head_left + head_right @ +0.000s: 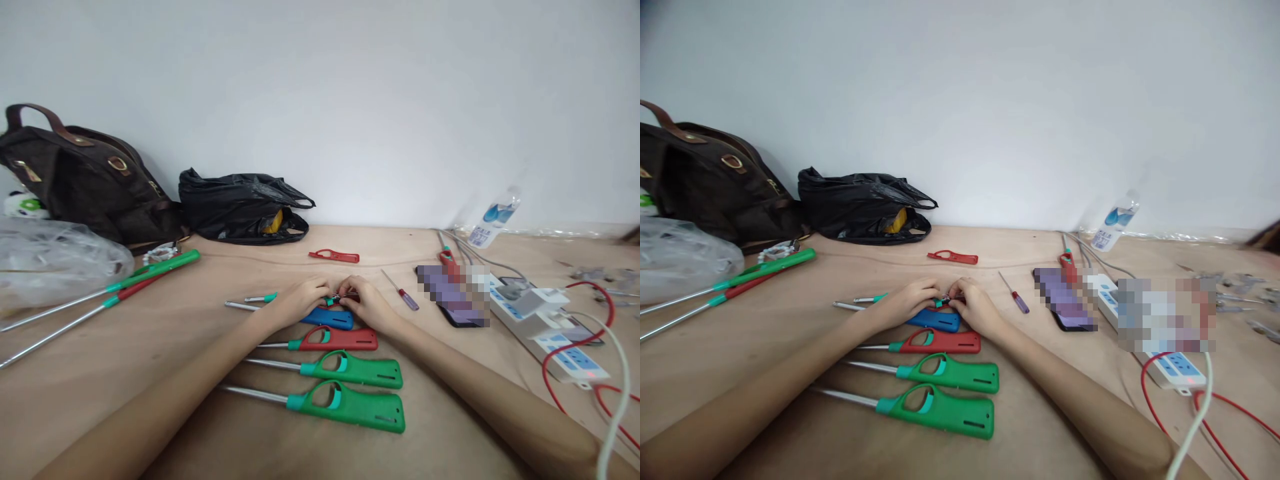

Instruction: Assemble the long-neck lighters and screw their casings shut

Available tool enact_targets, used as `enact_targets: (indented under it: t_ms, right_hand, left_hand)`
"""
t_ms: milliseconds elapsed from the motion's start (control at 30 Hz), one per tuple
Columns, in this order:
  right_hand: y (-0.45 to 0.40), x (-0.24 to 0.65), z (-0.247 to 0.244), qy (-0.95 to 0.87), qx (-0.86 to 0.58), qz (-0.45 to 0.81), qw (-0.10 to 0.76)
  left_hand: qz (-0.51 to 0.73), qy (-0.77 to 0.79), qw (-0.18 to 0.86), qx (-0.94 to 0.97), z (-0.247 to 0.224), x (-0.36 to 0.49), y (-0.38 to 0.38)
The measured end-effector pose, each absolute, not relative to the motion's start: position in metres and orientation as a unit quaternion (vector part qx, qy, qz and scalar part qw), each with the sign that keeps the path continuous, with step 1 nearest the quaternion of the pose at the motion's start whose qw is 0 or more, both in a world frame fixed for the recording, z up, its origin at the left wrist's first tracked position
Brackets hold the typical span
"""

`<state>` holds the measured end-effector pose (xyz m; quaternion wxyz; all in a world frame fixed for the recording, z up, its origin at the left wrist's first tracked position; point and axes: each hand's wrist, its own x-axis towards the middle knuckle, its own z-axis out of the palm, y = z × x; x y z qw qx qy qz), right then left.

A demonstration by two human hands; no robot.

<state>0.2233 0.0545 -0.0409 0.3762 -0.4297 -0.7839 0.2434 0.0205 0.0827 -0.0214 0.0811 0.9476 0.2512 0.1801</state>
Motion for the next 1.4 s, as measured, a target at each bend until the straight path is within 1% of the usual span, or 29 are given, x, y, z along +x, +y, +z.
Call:
enact_targets:
  t_ms: [300, 533, 667, 1033, 1167, 1400]
  right_hand:
    - [0.05, 0.219, -0.038, -0.805, -0.412, 0.203, 0.375]
    - [0.054, 0.219, -0.042, -0.776, -0.421, 0.264, 0.389]
    - [0.056, 0.219, -0.045, -0.767, -0.415, 0.289, 0.395]
    - [0.059, 0.219, -0.048, -0.765, -0.413, 0.3, 0.392]
    - [0.06, 0.22, -0.05, -0.763, -0.4, 0.314, 0.398]
    - [0.059, 0.219, -0.051, -0.765, -0.403, 0.3, 0.403]
  left_hand:
    - [0.185, 0.264, 0.08, 0.943, -0.022, 0.021, 0.083]
    - [0.18, 0.277, 0.078, 0.94, -0.022, 0.02, 0.082]
    - [0.184, 0.279, 0.096, 0.938, -0.023, 0.02, 0.082]
    - [0.198, 0.271, 0.12, 0.934, -0.021, 0.021, 0.083]
    - [0.197, 0.283, 0.116, 0.932, -0.022, 0.022, 0.083]
    - [0.195, 0.293, 0.111, 0.929, -0.027, 0.02, 0.087]
